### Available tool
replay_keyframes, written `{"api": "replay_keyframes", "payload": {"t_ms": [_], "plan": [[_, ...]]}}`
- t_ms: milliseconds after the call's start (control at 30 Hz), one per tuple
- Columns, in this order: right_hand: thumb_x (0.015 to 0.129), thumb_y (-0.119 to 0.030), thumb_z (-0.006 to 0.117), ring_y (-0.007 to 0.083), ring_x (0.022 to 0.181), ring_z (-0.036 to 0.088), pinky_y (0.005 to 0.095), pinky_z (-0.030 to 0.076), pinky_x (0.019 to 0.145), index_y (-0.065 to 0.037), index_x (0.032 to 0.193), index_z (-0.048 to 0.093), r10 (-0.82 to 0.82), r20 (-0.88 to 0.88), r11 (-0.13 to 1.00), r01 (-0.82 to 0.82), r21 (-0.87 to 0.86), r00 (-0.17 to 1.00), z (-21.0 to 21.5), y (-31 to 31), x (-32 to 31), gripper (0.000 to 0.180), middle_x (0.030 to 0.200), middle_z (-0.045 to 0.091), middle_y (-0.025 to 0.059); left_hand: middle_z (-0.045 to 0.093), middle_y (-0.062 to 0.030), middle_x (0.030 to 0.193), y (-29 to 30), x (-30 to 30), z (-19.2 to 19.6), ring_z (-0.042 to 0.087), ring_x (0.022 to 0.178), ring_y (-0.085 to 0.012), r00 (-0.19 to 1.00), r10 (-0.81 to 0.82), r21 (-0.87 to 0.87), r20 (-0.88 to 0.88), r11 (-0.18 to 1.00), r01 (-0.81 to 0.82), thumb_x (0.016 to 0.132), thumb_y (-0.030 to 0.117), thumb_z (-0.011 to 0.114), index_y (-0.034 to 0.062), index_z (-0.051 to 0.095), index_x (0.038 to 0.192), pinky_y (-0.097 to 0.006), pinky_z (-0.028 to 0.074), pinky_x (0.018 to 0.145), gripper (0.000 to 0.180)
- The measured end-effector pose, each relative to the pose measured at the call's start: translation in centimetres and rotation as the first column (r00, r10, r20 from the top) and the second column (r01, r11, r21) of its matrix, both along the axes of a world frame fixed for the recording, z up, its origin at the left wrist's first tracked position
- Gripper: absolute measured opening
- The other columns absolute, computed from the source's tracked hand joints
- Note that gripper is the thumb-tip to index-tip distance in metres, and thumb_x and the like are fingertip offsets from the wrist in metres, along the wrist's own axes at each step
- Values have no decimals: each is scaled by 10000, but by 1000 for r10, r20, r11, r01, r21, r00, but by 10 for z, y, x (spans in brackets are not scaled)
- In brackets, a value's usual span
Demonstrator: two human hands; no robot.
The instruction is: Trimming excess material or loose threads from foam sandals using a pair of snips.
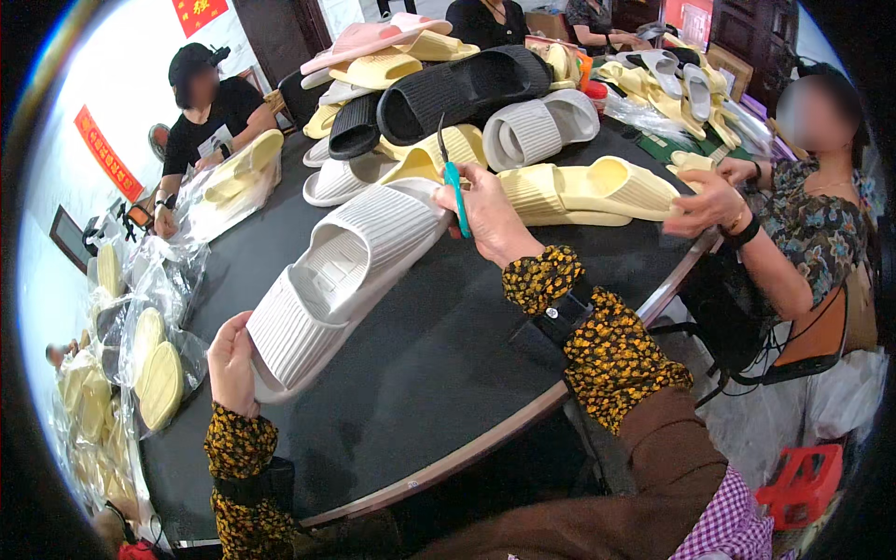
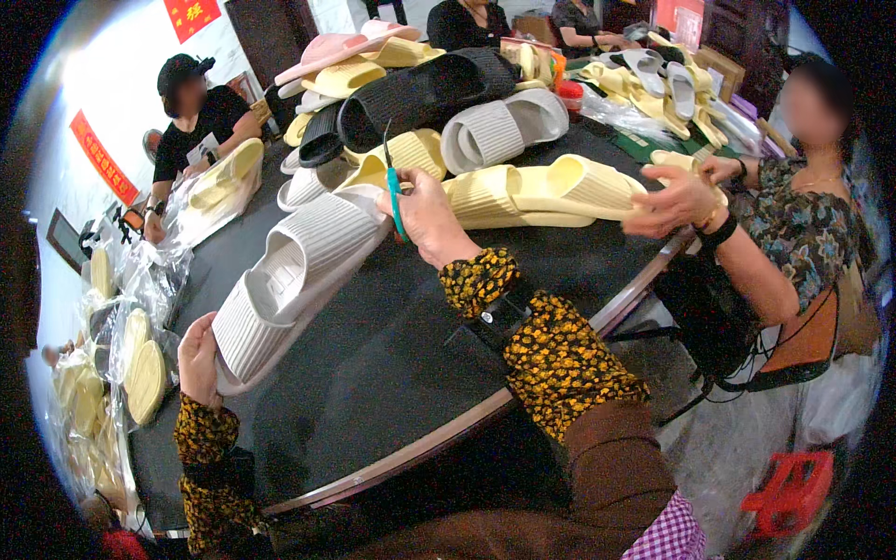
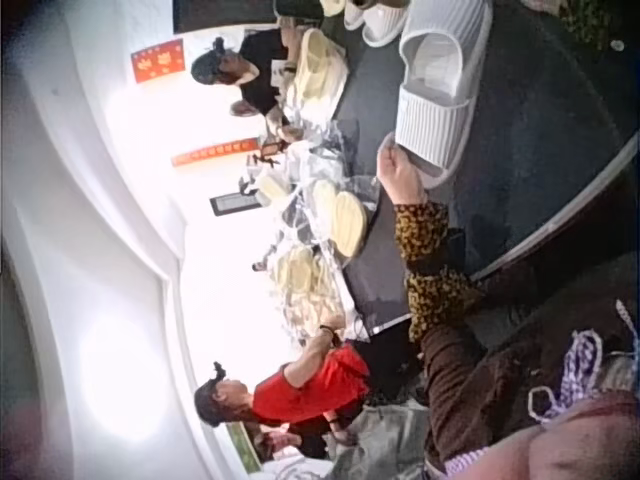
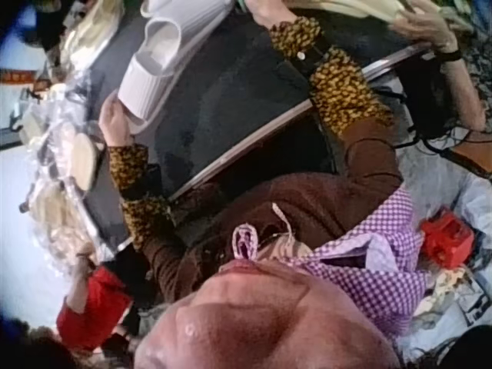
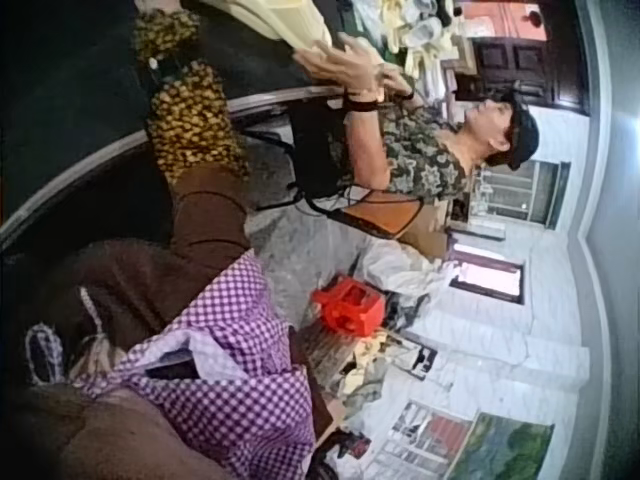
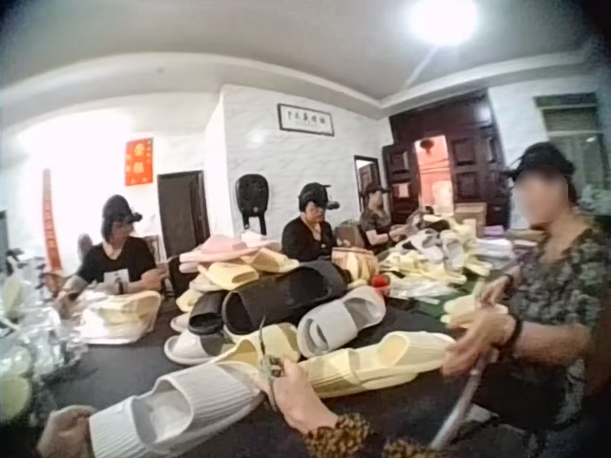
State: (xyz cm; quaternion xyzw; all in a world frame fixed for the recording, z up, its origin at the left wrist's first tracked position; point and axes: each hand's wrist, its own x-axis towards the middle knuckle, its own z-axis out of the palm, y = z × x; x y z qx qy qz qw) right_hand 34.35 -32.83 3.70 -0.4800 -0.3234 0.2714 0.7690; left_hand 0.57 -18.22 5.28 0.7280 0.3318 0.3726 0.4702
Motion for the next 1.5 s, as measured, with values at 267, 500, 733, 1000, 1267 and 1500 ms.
{"api": "replay_keyframes", "payload": {"t_ms": [267, 500, 733, 1000, 1267, 1500], "plan": [[810, -275, 665, 119, 538, 544, 236, 420, 393, 42, 1028, 497, 144, -138, 987, -133, 86, 980, -5, 2, 0, 420, 724, 565, 76, 603, -142, 1079, 6, -10, 39, 589, 986, -221, 963, -58, -306, 264, 942, 141, 885, 33, 472, -35, 534, 1136, -335, 478, 870, 267], [821, -291, 641, 112, 535, 551, 236, 423, 376, 3, 1010, 508, 272, -133, 950, -288, -119, 953, -11, 8, -10, 374, 721, 587, 80, 568, -136, 1161, 15, 17, 77, 587, 1016, -221, 955, -40, -229, 293, 967, 111, 934, 110, 449, -7, 443, 1261, -361, 510, 824, 348], [811, -268, 646, 122, 523, 538, 249, 405, 378, 52, 1091, 485, 300, -85, 929, -311, -200, 950, -14, 7, -14, 455, 713, 577, 86, 526, -143, 1211, -10, 125, 89, 548, 1080, -221, 929, -159, -231, 335, 942, 244, 927, 77, 420, -21, 427, 1275, -346, 467, 898, 361], [828, -288, 603, 102, 511, 511, 267, 383, 384, -62, 935, 529, 365, -92, 899, -376, -223, 927, -14, 7, -17, 261, 671, 544, 44, 562, -128, 1097, -70, 232, 58, 552, 1006, -204, 912, -387, -230, 138, 883, 410, 864, 103, 562, -35, 361, 1315, -321, 437, 871, 513], [811, -319, 642, 97, 565, 516, 241, 396, 422, -80, 875, 555, 440, -170, 859, -469, -206, 882, -32, 10, -13, 263, 700, 550, 21, 548, -92, 1029, -130, 200, 94, 533, 940, -164, 857, -466, 177, 222, 883, 434, 882, 137, 540, -47, 447, 1220, -318, 407, 887, 396], [851, -340, 606, 87, 508, 514, 212, 387, 398, -47, 903, 560, 576, 199, 816, -547, -186, 793, -25, 4, -42, 300, 683, 560, 30, 519, -128, 823, -163, 137, 103, 554, 754, -262, 534, -709, 58, 461, 625, 779, 912, 335, 494, 19, 520, 986, -445, 484, 759, 325]]}}
